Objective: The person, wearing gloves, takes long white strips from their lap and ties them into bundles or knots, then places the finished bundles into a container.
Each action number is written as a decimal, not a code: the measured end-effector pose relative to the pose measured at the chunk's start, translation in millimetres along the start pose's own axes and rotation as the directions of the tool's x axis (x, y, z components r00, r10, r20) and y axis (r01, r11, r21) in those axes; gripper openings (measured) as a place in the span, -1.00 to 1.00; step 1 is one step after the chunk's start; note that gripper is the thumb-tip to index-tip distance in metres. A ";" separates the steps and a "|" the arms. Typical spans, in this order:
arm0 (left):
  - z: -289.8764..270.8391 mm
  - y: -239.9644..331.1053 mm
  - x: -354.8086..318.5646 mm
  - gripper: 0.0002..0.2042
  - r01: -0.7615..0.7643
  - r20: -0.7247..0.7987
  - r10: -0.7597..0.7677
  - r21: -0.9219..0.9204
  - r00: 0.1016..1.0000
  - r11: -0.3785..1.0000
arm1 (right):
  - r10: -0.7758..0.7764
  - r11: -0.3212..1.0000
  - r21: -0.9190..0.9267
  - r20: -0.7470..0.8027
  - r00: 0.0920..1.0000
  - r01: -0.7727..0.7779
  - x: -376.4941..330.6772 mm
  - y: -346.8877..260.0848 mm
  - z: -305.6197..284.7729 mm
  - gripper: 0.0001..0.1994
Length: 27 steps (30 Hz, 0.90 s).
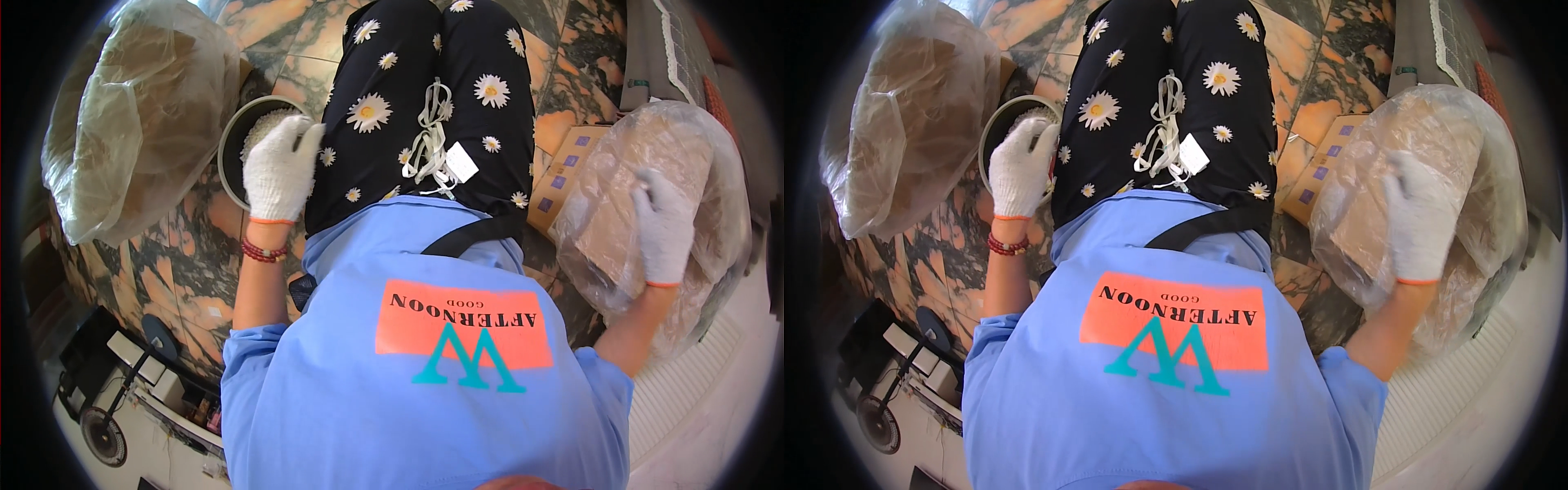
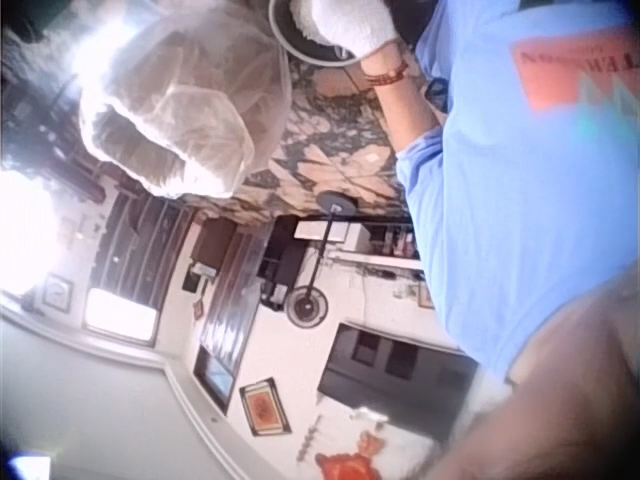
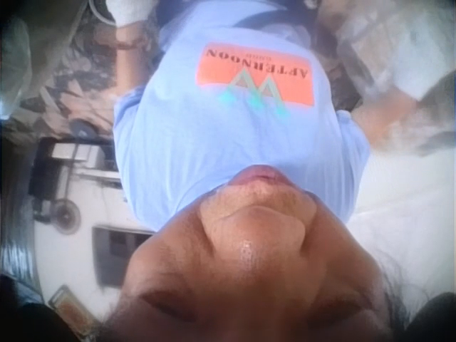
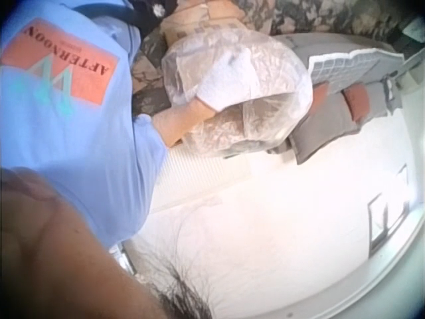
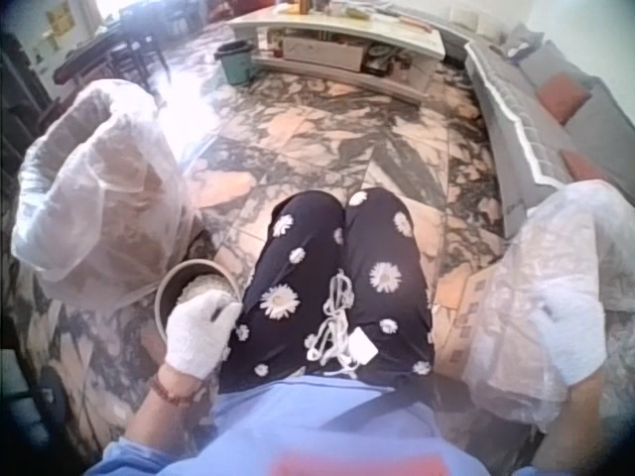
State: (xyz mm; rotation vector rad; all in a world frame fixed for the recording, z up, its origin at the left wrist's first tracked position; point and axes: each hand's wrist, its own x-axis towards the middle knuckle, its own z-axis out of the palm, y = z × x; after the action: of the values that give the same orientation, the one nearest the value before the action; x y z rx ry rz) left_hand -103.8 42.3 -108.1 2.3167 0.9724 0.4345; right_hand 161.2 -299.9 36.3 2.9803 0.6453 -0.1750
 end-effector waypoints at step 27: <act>12.0 93.0 -2.9 -0.73 -0.031 0.449 0.224 -0.398 0.865 0.917 | -0.591 0.372 0.717 -0.307 0.746 0.590 0.8 -168.1 93.3 -0.88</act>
State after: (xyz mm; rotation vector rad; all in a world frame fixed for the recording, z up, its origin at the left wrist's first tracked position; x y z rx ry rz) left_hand -49.7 -16.9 -59.4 1.9915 0.4360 0.0624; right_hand 83.2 -157.4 -66.4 3.2675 2.1650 -0.6733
